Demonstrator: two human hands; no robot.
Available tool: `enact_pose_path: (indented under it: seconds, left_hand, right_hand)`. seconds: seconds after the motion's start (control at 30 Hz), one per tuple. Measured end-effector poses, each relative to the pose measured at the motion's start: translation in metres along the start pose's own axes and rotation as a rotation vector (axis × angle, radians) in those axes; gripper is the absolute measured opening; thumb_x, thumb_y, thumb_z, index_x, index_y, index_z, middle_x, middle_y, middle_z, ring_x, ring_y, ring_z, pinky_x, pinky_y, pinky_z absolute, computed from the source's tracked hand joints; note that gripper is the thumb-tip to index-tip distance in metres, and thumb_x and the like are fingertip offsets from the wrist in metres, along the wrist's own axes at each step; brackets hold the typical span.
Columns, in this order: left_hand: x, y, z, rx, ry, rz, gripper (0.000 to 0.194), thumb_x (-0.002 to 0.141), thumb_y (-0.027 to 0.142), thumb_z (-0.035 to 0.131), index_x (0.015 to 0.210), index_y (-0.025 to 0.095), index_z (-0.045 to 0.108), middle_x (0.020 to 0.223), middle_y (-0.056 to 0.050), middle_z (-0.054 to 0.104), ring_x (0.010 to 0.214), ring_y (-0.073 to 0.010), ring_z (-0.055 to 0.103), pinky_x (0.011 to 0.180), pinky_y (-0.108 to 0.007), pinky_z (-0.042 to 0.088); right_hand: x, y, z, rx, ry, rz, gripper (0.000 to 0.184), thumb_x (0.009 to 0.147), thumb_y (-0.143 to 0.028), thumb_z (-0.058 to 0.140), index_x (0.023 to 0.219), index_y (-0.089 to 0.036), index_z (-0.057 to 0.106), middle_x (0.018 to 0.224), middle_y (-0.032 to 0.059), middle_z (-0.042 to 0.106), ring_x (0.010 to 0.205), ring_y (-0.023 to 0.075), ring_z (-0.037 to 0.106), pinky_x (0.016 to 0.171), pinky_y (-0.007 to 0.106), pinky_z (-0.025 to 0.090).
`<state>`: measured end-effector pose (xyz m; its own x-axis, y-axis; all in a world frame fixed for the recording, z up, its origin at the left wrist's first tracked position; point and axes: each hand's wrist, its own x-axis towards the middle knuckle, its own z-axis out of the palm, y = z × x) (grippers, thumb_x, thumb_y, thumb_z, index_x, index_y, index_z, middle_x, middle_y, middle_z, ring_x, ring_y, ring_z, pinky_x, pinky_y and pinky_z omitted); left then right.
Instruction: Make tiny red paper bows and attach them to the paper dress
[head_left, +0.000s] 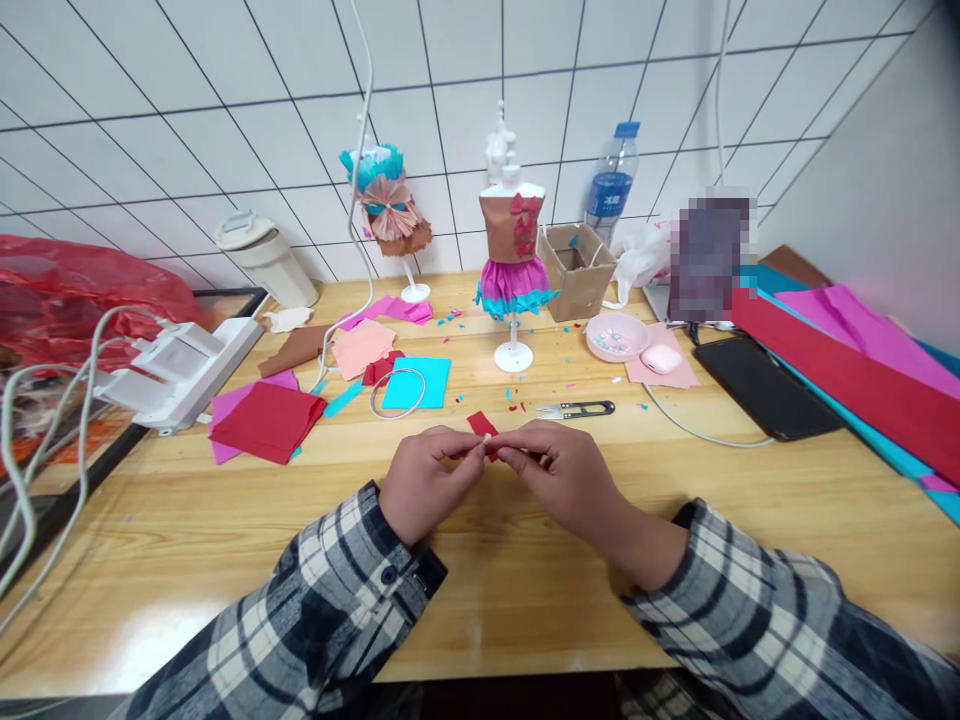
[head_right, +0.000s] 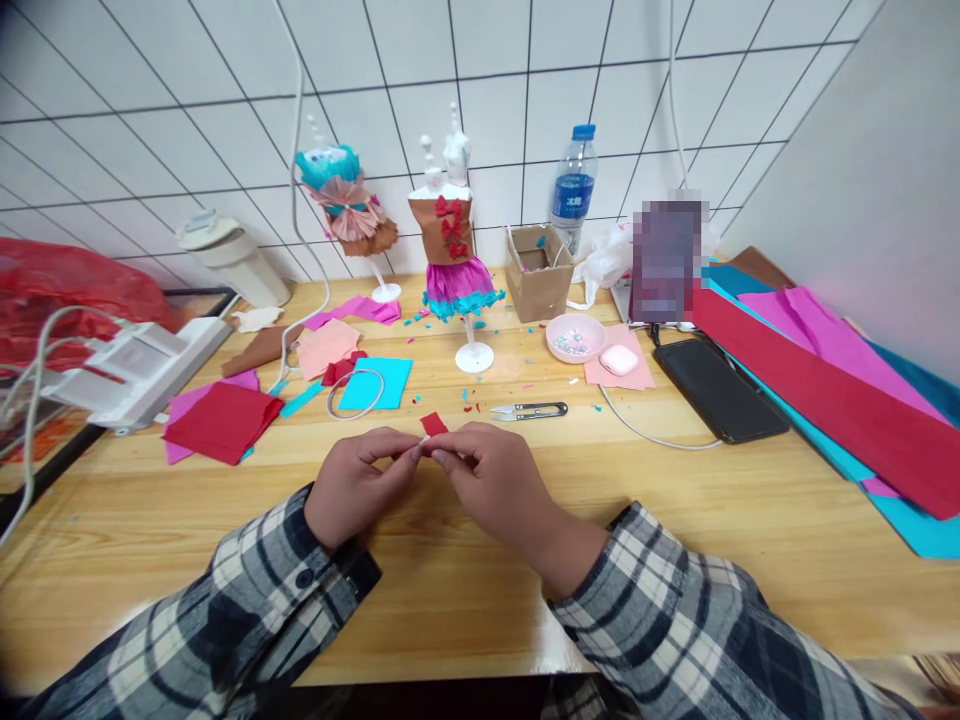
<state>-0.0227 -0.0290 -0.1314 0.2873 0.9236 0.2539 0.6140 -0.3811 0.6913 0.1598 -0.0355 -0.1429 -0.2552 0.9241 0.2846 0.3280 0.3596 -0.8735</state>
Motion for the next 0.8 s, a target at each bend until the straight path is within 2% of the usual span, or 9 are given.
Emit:
enact_pose_path:
  seconds: [0.2, 0.33, 0.53, 0.8]
  left_hand:
    - [0.0012, 0.0003, 0.0011, -0.191, -0.107, -0.168, 0.026, 0.080, 0.025, 0.054, 0.088, 0.017, 0.078, 0.083, -0.004, 0.077, 0.073, -0.0186, 0.071, 0.068, -0.025, 0.054]
    - [0.0018, -0.0001, 0.0017, -0.259, -0.130, -0.188, 0.028, 0.082, 0.028, 0.053, 0.091, 0.016, 0.077, 0.087, -0.004, 0.077, 0.078, -0.0197, 0.071, 0.073, -0.026, 0.055]
    - [0.0003, 0.0017, 0.0050, -0.205, -0.136, -0.189, 0.030, 0.085, 0.033, 0.052, 0.092, 0.018, 0.077, 0.082, -0.002, 0.077, 0.073, -0.0190, 0.069, 0.066, -0.025, 0.053]
    - [-0.0016, 0.0078, 0.0060, -0.107, -0.146, -0.187, 0.029, 0.084, 0.030, 0.052, 0.085, 0.017, 0.078, 0.069, -0.001, 0.074, 0.066, -0.0173, 0.067, 0.061, -0.023, 0.049]
  right_hand:
    - [-0.0036, 0.0025, -0.0016, -0.189, -0.003, -0.188, 0.022, 0.088, -0.019, 0.057, 0.104, -0.021, 0.071, 0.089, 0.0036, 0.071, 0.080, 0.0138, 0.064, 0.072, 0.025, 0.049]
    - [-0.0037, 0.0018, -0.0031, -0.324, -0.006, -0.237, 0.024, 0.090, -0.023, 0.055, 0.109, -0.020, 0.069, 0.093, 0.0048, 0.071, 0.081, 0.0151, 0.064, 0.073, 0.026, 0.050]
    - [-0.0037, -0.0008, -0.0033, -0.380, 0.045, -0.258, 0.020, 0.090, -0.021, 0.055, 0.104, -0.020, 0.069, 0.091, 0.0035, 0.070, 0.081, 0.0144, 0.064, 0.072, 0.026, 0.049]
    - [-0.0042, -0.0012, -0.0027, -0.393, 0.048, -0.259, 0.015, 0.090, -0.023, 0.054, 0.091, -0.018, 0.068, 0.085, 0.0038, 0.069, 0.077, 0.0145, 0.062, 0.069, 0.025, 0.048]
